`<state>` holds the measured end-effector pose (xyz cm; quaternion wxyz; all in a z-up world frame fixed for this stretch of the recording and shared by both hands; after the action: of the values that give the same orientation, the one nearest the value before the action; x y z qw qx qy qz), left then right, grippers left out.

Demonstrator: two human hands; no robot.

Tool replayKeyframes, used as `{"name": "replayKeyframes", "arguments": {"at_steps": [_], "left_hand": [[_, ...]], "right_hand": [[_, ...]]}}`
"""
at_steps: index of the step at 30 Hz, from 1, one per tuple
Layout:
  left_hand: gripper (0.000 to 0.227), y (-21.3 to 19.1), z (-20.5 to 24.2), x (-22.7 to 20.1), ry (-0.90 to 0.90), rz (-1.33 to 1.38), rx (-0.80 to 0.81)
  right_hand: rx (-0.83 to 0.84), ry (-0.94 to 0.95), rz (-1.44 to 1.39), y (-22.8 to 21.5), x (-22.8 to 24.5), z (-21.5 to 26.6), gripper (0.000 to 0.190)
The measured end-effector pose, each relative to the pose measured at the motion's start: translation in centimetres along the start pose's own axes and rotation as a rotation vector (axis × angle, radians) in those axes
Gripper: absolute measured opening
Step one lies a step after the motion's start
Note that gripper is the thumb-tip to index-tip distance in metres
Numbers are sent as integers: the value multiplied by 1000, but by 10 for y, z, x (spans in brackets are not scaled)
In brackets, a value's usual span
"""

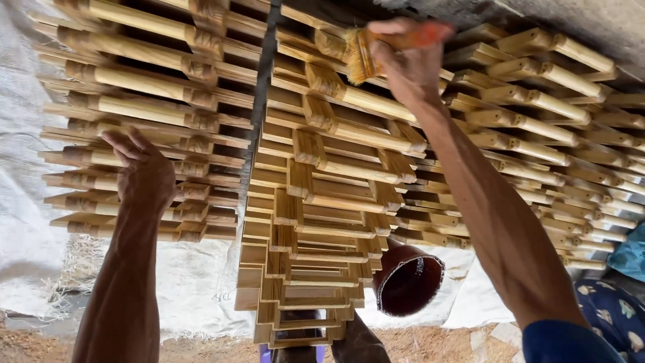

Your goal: Applying wood stain to a series of small wooden ladder-like structures using a brush.

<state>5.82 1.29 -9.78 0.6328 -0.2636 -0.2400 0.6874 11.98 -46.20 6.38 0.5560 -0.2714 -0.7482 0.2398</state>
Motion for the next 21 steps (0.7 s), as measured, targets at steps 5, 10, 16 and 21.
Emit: {"name": "replayKeyframes", "arguments": {"at_steps": [5, 10, 16, 21], "left_hand": [[82, 5, -5, 14, -30, 41, -58], [92, -3, 7, 3, -87, 134, 24], [88, -26, 33, -8, -167, 375, 59], [102, -6, 14, 0, -83, 114, 86]], "right_hand": [[-208, -210, 530, -71, -14, 64, 44], [-165, -210, -257, 13, 42, 41, 17], [-244, 277, -67, -23, -19, 83, 42], [-518, 204, 64, -139, -23, 164, 15]]}}
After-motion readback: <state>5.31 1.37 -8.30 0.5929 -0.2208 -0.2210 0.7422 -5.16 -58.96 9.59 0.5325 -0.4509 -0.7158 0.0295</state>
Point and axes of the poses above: each hand's wrist, its own z-axis away from the middle knuckle, its own y-axis out of the palm, x = y × z, the point moved 10 cm from there along -z, towards the middle knuckle
